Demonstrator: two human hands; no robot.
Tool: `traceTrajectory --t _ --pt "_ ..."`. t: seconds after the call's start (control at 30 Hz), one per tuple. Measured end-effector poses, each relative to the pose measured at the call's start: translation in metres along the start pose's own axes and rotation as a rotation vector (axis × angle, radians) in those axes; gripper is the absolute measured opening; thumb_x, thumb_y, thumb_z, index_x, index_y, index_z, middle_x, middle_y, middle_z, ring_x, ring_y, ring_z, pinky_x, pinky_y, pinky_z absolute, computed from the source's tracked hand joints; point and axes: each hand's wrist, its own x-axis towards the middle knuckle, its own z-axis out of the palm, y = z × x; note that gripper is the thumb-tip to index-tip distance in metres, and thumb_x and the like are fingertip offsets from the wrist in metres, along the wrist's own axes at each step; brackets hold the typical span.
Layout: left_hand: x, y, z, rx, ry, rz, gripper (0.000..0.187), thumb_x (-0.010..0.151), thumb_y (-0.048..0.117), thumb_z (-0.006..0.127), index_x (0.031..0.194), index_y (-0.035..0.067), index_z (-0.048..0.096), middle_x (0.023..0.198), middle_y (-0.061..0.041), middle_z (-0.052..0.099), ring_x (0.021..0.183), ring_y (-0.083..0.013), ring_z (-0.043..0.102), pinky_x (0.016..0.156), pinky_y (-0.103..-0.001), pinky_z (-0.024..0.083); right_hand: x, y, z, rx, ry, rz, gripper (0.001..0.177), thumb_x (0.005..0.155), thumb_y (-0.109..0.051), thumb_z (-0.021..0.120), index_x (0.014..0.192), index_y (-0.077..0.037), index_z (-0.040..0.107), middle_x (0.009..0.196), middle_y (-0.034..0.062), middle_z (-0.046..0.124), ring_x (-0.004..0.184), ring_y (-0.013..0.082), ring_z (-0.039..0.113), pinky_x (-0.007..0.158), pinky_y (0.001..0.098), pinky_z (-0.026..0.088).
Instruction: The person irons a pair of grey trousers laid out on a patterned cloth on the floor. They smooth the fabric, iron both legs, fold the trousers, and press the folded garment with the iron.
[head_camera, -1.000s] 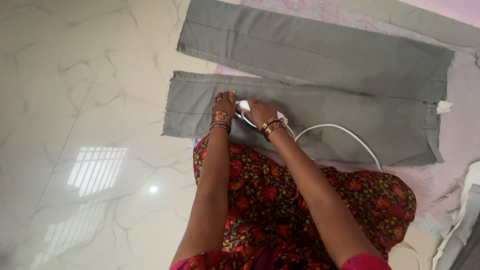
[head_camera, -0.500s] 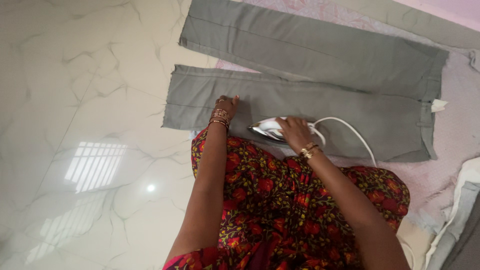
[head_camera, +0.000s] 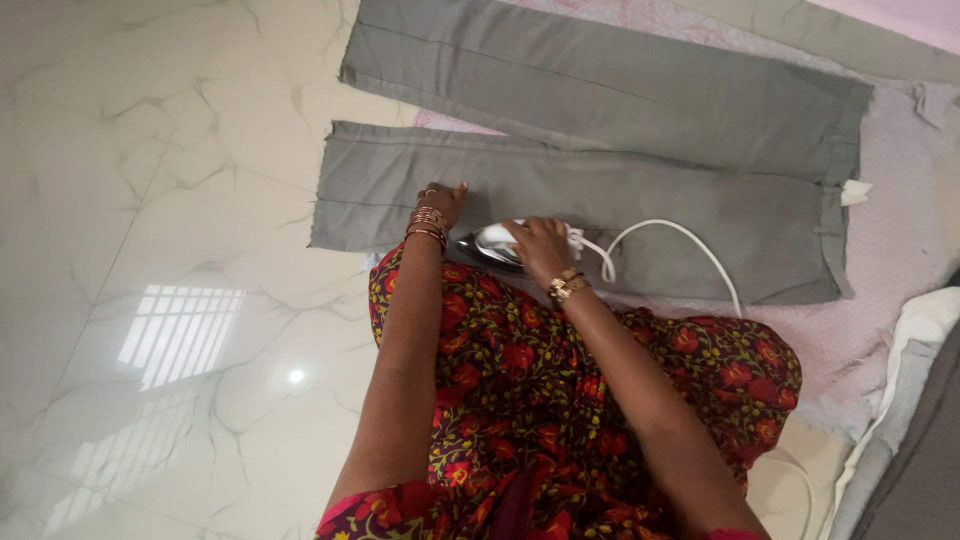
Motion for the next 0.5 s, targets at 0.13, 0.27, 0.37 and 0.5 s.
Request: traceTrajectory --t 0.13,0.27,0.37,0.5 --pt "-0.014 0.003 -0.005 0.049 0.026 -0.077 0.079 0.101 0.065 0.028 0.145 0.003 0.049 0.151 -0.015 0.051 0.144 -0.0321 0.042 0.118 -0.06 0.03 0.026 -0.027 0.015 0.043 0.001 0.016 0.037 0.095 -0.032 0.068 0.132 -0.027 0.067 0.105 0.0056 0.068 0.104 0.0255 0.059 0.098 0.0443 0.04" --pt "-0.008 -0.003 0.001 0.083 0.031 -0.09 0.075 0.101 0.063 0.028 0.141 0.006 0.053 0.147 -0.015 0.054 0.141 -0.0328 0.045 0.117 -0.06 0.029 0.034 -0.041 0.012 -0.03 0.004 -0.012 0.04 0.093 -0.029 0.068 0.132 -0.03 0.065 0.103 0.0031 0.068 0.106 0.0233 0.061 0.106 0.049 0.037" --pt "0.01 -0.022 0.017 0.096 0.057 0.106 0.073 0.107 0.06 0.028 0.134 0.003 0.064 0.146 -0.024 0.055 0.135 -0.0423 0.053 0.115 -0.05 0.042 0.027 -0.036 0.003 -0.115 0.07 -0.023 0.044 0.09 -0.031 0.069 0.133 -0.037 0.064 0.1 0.0036 0.068 0.103 0.025 0.061 0.108 0.0519 0.035" --pt "0.008 -0.024 0.019 0.197 0.027 0.141 0.062 0.103 0.052 0.041 0.131 0.003 0.065 0.144 -0.024 0.057 0.132 -0.0413 0.056 0.111 -0.049 0.046 0.008 -0.014 -0.011 -0.131 -0.022 0.054 0.044 0.091 -0.031 0.07 0.134 -0.036 0.063 0.102 0.0041 0.068 0.104 0.0263 0.06 0.106 0.0497 0.035"
